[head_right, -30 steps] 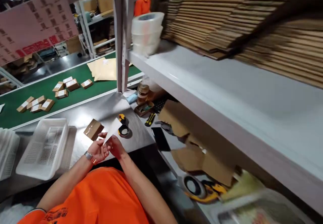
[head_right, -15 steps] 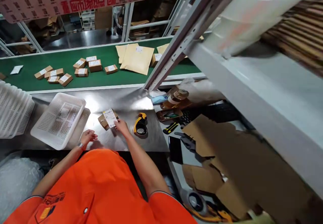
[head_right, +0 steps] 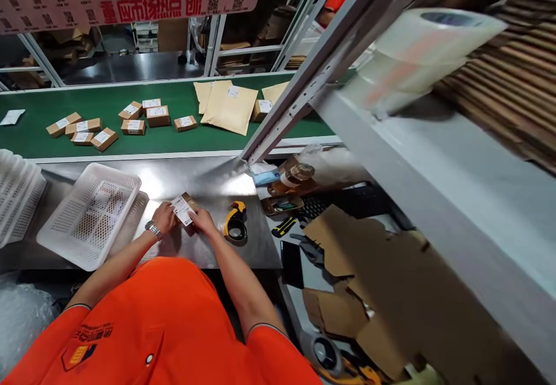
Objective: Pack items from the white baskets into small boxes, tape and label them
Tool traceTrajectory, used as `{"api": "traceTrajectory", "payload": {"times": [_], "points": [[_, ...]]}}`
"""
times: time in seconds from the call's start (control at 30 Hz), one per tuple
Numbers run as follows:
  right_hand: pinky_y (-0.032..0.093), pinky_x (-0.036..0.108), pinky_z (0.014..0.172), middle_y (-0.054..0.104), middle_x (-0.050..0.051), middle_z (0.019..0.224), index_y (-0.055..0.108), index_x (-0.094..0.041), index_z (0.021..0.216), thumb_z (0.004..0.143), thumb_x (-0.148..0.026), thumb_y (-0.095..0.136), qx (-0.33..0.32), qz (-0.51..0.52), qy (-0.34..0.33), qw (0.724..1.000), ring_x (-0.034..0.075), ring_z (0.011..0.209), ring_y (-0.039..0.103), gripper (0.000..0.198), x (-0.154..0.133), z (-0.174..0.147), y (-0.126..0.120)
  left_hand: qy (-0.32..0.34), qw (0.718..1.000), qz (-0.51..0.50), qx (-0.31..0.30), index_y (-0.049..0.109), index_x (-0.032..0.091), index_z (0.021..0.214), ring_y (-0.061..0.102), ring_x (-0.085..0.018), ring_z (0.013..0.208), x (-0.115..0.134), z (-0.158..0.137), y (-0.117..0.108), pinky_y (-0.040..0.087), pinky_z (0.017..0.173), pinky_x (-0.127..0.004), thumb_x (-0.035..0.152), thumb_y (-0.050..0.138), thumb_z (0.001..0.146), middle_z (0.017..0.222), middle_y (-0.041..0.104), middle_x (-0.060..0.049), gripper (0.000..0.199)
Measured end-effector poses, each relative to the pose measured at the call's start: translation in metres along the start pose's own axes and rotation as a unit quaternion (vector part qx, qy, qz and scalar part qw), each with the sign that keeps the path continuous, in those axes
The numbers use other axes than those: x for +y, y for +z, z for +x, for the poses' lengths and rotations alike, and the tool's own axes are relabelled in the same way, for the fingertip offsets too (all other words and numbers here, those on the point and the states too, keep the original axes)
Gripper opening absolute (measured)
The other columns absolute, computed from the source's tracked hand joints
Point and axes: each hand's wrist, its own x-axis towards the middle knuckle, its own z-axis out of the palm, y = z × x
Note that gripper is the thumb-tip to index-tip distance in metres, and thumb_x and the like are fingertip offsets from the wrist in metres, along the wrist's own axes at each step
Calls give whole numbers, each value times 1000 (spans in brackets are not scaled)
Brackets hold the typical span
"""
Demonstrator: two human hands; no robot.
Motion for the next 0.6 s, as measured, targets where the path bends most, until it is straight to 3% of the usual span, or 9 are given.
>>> {"api": "traceTrajectory", "payload": {"times": [0.2, 0.43, 0.6], "points": [[43, 22, 48, 64, -1, 52, 69, -22, 73, 95, -35, 85, -45, 14, 22, 999, 15, 48, 58, 31, 3, 8, -5, 4, 997, 61, -53, 51, -8, 164, 36, -50, 172, 8, 21, 30, 29, 140, -63, 11, 56, 108, 179, 40, -40, 60], [46, 21, 47, 64, -2, 55, 66, -20, 81, 104, -36, 76, -118, 46, 68, 990, 13, 45, 56, 29, 15, 10, -11, -10, 988, 127, -89, 35, 5, 181, 26, -42, 179, -9, 17, 48, 23, 145, -64, 29, 60, 109, 190, 24, -29, 80], [45, 20, 48, 64, -3, 55, 67, -20, 80, 102, -37, 79, -142, 57, 77, 985, 12, 47, 55, 30, 19, 17, -14, 0, 981, 165, -98, 30, 8, 184, 24, -45, 179, -13, 17, 51, 24, 144, -65, 41, 66, 106, 192, 21, -29, 92]]}}
